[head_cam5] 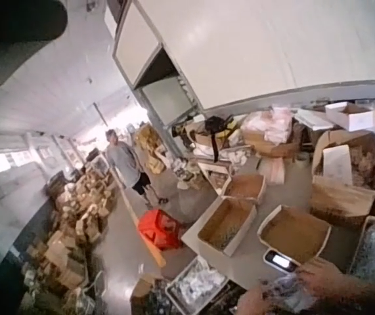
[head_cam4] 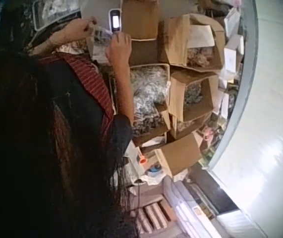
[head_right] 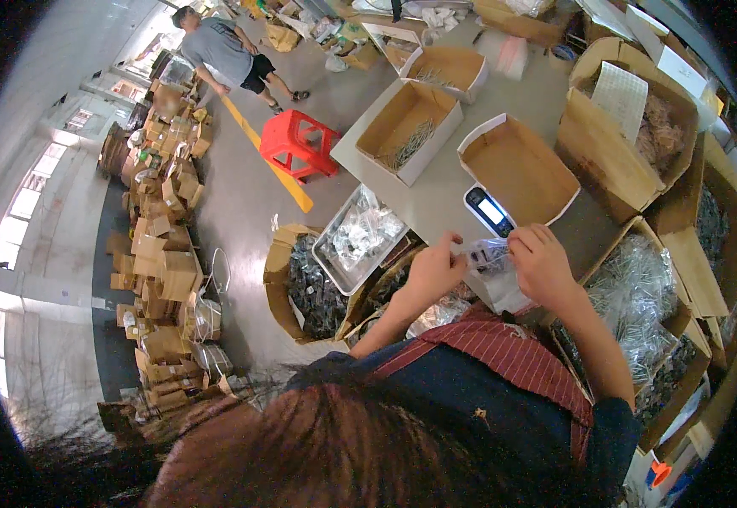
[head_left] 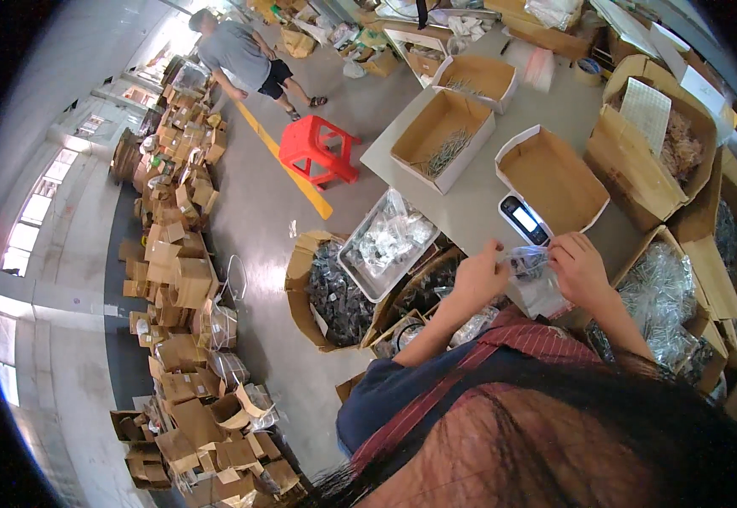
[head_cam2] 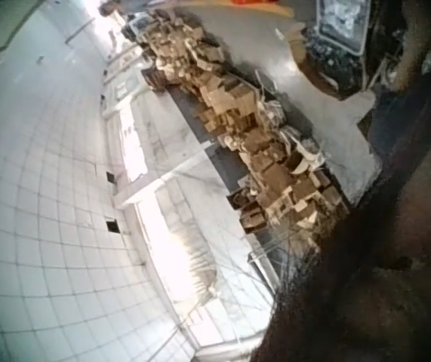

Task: The person picks up metal brackets, bolts, and washers from several boxes, places them into small plastic bags, and weighs the bags on a digital scale.

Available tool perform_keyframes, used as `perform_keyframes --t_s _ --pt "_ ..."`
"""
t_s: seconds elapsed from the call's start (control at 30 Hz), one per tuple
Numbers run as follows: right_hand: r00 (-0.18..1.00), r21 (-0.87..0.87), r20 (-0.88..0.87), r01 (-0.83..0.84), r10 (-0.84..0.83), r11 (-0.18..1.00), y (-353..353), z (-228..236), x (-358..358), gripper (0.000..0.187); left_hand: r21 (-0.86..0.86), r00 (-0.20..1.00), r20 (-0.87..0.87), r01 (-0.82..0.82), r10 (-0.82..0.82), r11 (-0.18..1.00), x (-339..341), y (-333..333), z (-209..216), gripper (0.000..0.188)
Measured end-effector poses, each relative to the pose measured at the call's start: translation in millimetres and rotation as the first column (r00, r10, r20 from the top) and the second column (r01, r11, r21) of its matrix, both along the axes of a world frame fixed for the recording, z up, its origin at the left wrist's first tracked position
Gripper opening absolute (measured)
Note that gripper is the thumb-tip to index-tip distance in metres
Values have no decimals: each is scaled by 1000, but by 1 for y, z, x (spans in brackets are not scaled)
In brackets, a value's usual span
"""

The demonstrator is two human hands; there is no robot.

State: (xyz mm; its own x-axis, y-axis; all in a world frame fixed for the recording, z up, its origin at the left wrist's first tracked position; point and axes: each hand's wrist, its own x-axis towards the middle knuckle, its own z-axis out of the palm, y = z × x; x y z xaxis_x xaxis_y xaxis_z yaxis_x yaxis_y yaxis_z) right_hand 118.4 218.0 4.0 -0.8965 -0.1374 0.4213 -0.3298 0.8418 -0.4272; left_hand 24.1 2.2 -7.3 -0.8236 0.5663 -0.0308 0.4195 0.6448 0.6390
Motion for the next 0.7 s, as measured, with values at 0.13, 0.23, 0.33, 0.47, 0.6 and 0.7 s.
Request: perform_keyframes --t_s 0.13,0.23,0.33,0.47,0.6,0.7 --pt "998 -28 -49 -31 30 999 -6 18 5 15 12 999 4 53 -53 999 -13 -5 5 21" --pt "995 75 -76 -65 71 995 -12 24 5 17 37 997 49 63 -65 997 -10 1 13 21" --pt "997 172 -58 -46 57 984 -8 4 10 20 63 990 123 60 -67 996 -6 7 24 21" --pt "999 103 -36 18 -15 995 0 -5 17 21 161 972 232 -11 -27 987 -5 8 33 21" --pt "999 117 -23 38 -36 992 -7 -3 14 23 190 989 146 -2 -26 982 -6 11 25 19" --pt "1000 104 -24 -6 8 995 -23 5 13 23 212 986 161 11 -46 977 -4 15 20 18"
